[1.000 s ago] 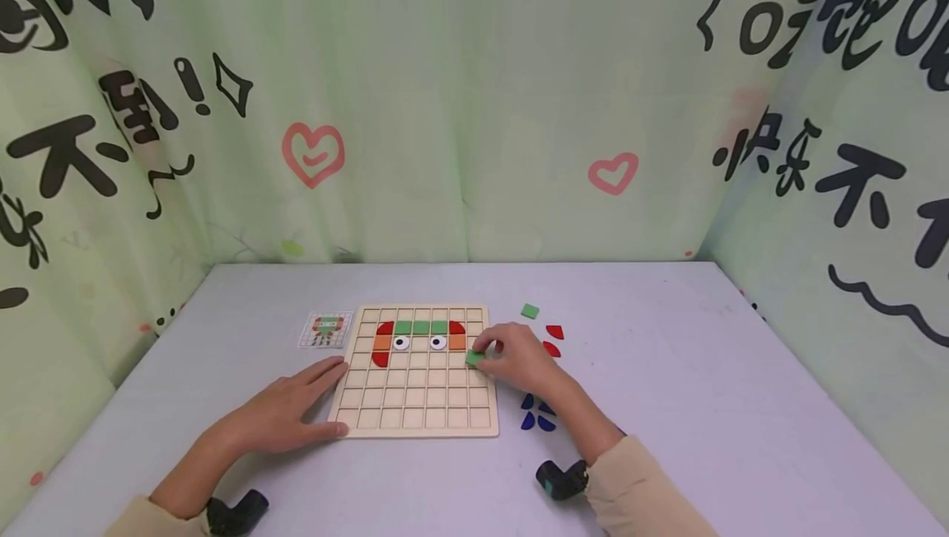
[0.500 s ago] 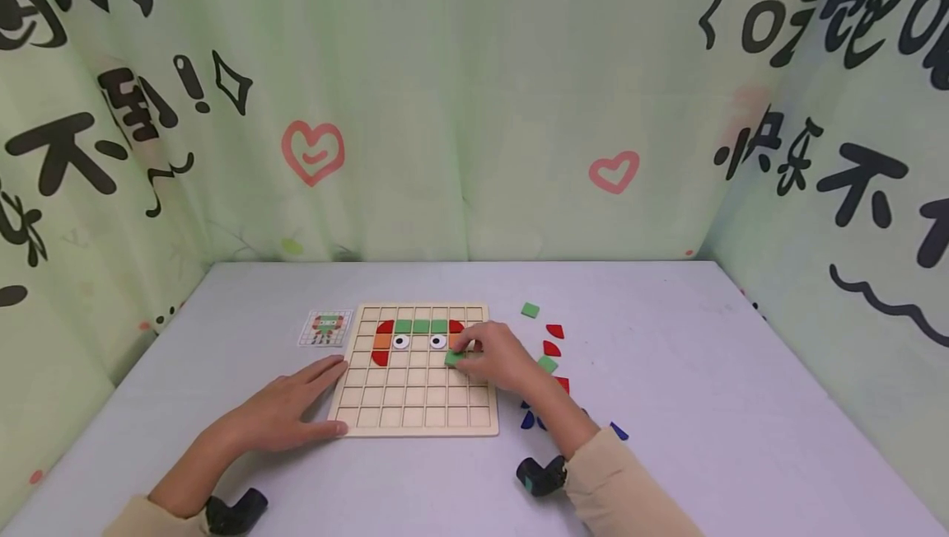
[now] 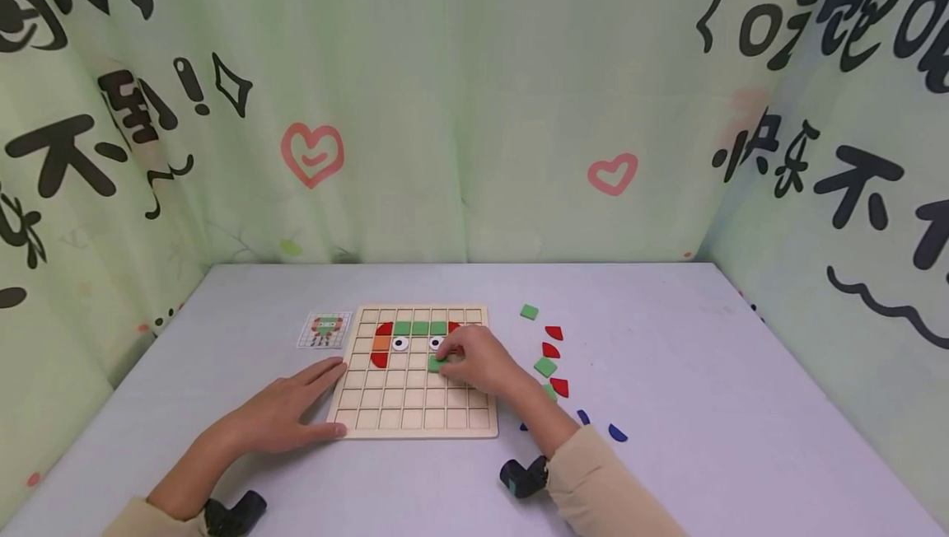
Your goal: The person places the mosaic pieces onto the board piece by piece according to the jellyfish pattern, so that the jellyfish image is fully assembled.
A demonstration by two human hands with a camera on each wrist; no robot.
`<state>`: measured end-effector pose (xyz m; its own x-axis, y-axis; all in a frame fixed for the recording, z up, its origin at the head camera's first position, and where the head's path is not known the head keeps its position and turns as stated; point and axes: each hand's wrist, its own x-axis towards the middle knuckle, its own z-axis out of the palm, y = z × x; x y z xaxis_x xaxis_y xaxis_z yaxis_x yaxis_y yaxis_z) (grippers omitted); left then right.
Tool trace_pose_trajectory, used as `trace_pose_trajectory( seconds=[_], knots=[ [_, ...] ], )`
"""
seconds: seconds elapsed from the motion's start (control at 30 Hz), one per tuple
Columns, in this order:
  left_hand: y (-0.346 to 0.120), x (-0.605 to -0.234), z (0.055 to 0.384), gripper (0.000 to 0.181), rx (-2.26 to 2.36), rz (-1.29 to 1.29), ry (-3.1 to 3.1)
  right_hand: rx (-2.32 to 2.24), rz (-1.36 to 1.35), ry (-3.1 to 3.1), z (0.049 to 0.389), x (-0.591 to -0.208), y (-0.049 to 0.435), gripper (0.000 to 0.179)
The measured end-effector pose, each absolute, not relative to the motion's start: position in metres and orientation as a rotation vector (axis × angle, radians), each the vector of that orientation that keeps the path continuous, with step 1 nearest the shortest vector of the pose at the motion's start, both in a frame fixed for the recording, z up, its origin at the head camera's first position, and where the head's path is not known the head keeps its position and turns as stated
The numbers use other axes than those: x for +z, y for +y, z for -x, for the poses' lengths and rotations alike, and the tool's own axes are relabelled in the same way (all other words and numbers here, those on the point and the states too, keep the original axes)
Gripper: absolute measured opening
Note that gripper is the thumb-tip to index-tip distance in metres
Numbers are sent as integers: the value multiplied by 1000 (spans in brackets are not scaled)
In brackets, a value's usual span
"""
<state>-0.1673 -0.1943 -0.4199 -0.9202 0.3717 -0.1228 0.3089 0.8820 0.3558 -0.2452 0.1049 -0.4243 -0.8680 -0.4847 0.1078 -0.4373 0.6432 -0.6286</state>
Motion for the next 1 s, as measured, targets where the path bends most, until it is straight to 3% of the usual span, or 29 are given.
trace_pose_trajectory(
  seconds=[1.0],
  knots=[
    [-195,-422,167,90,470,-505,2874,-1021,863,2784,249,-425,76,12]
  ],
)
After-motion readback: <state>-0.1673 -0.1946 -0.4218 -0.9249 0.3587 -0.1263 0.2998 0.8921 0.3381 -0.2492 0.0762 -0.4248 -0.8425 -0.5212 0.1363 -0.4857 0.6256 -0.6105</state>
